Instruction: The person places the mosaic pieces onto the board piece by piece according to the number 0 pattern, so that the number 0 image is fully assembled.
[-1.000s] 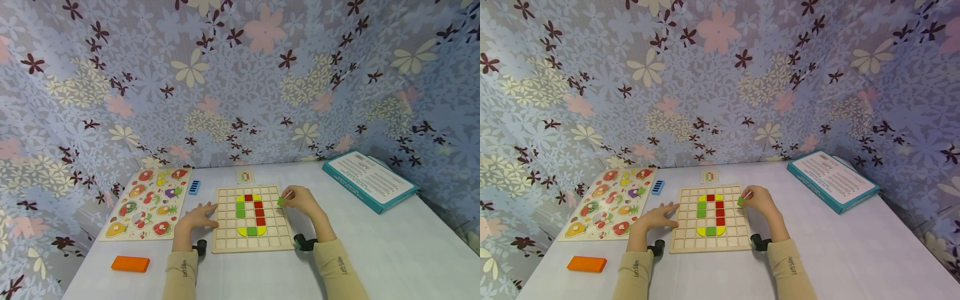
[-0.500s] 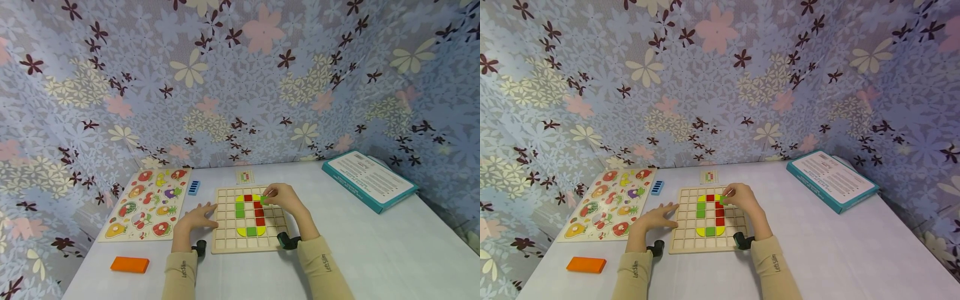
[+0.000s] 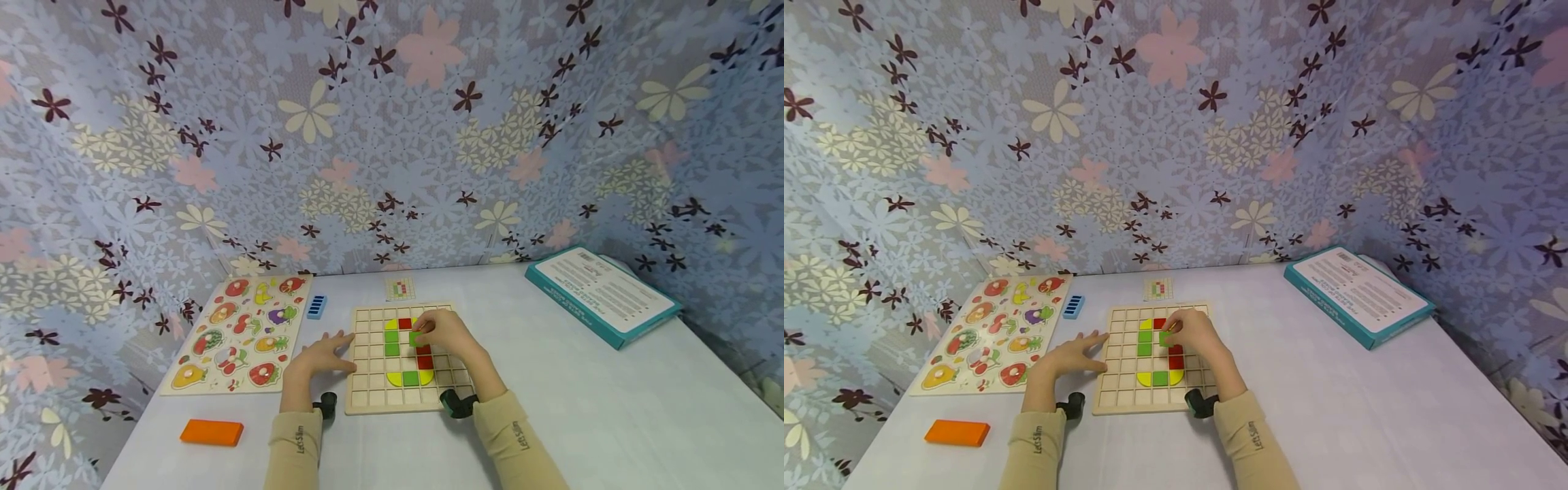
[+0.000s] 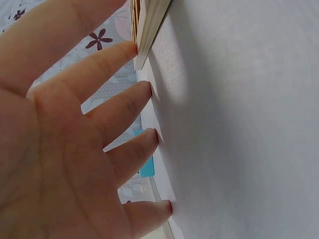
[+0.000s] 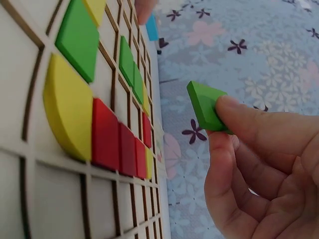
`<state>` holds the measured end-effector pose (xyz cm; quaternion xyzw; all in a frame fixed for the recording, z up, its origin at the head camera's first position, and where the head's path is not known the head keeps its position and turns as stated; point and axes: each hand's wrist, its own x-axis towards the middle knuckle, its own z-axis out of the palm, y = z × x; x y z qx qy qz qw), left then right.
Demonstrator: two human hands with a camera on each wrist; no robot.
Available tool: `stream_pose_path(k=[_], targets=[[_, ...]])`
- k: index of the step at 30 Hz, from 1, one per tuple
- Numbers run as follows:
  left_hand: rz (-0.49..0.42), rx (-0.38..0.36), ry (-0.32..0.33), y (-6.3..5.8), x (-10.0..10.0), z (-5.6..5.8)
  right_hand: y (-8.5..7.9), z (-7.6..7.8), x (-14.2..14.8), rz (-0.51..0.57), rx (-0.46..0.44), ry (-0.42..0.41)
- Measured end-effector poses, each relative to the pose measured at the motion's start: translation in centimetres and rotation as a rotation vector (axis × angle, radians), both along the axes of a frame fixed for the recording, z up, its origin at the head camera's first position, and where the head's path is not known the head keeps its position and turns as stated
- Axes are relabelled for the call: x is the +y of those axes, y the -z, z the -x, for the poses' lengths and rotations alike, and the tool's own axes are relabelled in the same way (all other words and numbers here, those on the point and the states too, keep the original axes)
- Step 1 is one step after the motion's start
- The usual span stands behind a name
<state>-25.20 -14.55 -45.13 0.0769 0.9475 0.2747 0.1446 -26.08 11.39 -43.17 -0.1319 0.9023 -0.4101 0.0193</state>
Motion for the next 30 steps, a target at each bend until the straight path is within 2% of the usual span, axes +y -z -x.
stream_pose_path(k=[9,17,30], targets=[[0.002,0.001,0.001,0.0,0.0,0.0,0.3,-0.8,-1.7,-0.033,0.003,-0.050],[0.002,0.000,0.004,0.0,0.0,-0.1,1.2,-1.1,-2.8,-0.072,0.019,-0.138],[0.003,-0.006,0.011,-0.2,-0.1,0.0,1.9,-1.1,-3.3,-0.056,0.001,-0.173]])
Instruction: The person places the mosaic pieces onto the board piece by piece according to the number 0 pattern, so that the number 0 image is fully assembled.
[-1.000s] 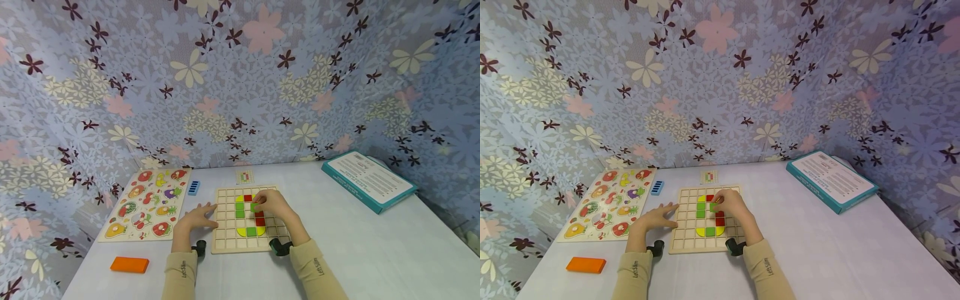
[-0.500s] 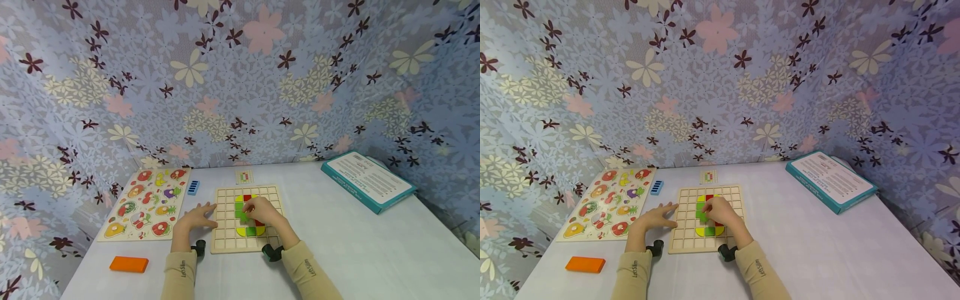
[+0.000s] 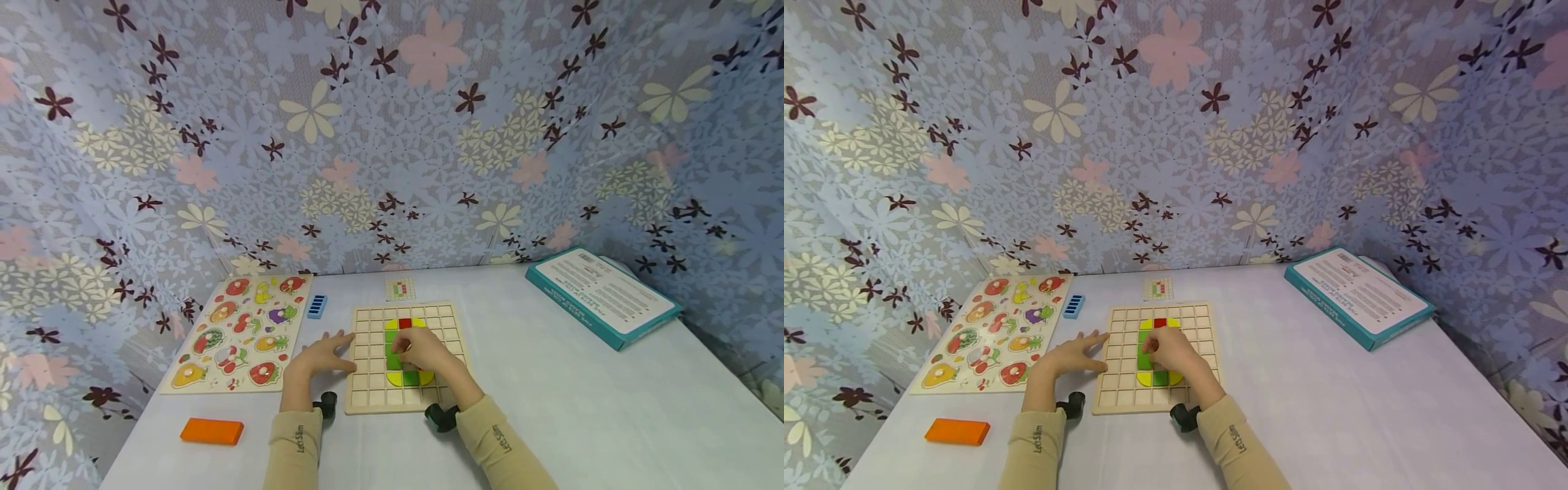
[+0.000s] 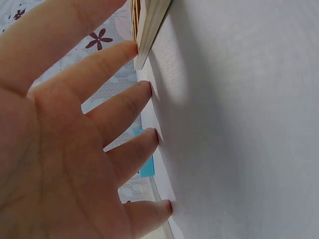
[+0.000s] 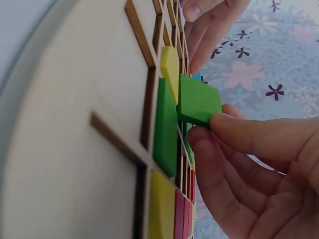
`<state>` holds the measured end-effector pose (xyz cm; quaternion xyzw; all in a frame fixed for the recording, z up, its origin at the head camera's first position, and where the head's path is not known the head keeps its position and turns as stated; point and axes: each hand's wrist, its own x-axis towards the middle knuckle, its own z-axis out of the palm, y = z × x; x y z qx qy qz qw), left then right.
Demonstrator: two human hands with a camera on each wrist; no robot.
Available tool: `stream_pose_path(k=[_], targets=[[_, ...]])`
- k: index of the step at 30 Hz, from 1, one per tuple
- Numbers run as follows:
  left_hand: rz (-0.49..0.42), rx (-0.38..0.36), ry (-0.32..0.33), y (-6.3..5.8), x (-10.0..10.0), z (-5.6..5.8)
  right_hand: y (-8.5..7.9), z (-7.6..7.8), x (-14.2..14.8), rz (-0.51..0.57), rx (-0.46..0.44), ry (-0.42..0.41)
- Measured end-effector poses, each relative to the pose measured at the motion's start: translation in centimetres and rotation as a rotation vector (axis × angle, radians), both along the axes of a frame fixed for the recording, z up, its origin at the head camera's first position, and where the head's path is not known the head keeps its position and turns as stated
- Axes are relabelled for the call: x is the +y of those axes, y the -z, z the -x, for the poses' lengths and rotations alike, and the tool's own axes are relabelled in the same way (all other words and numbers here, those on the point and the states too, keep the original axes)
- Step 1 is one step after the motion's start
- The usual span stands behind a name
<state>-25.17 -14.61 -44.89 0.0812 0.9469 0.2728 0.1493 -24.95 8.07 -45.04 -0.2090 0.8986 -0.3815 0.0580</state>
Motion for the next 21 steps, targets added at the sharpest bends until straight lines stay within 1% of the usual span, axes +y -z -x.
stream_pose_path(k=[2,6,9,14,16,21], targets=[[-0.002,-0.001,0.000,-0.07,0.07,0.01,0.04,0.00,0.00,-0.004,-0.001,-0.003],[-0.003,0.008,0.006,-0.14,0.19,0.13,0.17,0.09,0.01,-0.036,0.026,-0.003],[-0.008,0.012,0.002,-0.12,0.24,0.16,0.33,0.20,-0.08,-0.064,0.064,0.001],[-0.010,-0.005,-0.001,0.19,0.29,0.04,0.75,0.11,-0.19,-0.090,0.061,-0.001],[-0.002,-0.003,0.007,0.29,0.27,-0.01,0.87,-0.01,-0.17,-0.098,0.047,-0.001],[0.007,0.020,0.021,0.27,0.13,0.04,0.79,-0.08,-0.18,-0.121,0.063,-0.006]])
